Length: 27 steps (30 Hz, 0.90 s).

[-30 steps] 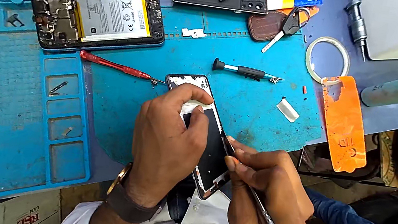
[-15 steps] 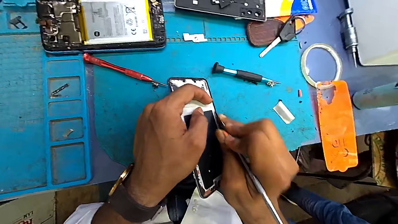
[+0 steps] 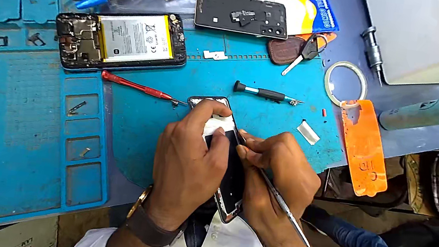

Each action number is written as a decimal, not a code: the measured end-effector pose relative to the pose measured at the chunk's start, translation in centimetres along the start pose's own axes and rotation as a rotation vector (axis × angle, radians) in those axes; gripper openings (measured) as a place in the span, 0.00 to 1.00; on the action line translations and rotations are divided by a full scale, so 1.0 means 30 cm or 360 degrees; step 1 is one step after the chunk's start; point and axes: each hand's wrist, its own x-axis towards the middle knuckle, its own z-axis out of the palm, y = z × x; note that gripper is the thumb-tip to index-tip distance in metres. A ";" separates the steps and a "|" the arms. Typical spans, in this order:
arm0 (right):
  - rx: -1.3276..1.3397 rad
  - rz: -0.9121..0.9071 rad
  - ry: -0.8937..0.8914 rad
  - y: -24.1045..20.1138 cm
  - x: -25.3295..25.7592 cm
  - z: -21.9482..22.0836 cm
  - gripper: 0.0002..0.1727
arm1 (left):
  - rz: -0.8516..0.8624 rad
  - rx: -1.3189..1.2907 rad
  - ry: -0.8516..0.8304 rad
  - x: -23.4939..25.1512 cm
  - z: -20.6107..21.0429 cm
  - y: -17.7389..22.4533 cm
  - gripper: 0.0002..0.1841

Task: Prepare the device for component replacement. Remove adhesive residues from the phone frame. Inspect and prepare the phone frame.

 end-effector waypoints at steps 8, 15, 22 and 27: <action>0.0009 0.0056 0.0040 -0.018 -0.132 -0.087 0.11 | -0.0045 0.0032 -0.0033 0.003 -0.001 0.006 0.18; 0.0171 0.0039 0.0089 -0.003 -0.103 -0.052 0.09 | -0.0044 0.0025 -0.0009 0.002 0.002 0.002 0.17; 0.0106 0.0007 0.0013 0.006 -0.006 -0.003 0.08 | -0.0031 0.0014 -0.0010 0.001 0.001 0.001 0.16; 0.0128 0.0062 0.0067 0.005 -0.101 -0.059 0.09 | -0.0068 0.0043 -0.0009 0.002 0.001 0.007 0.16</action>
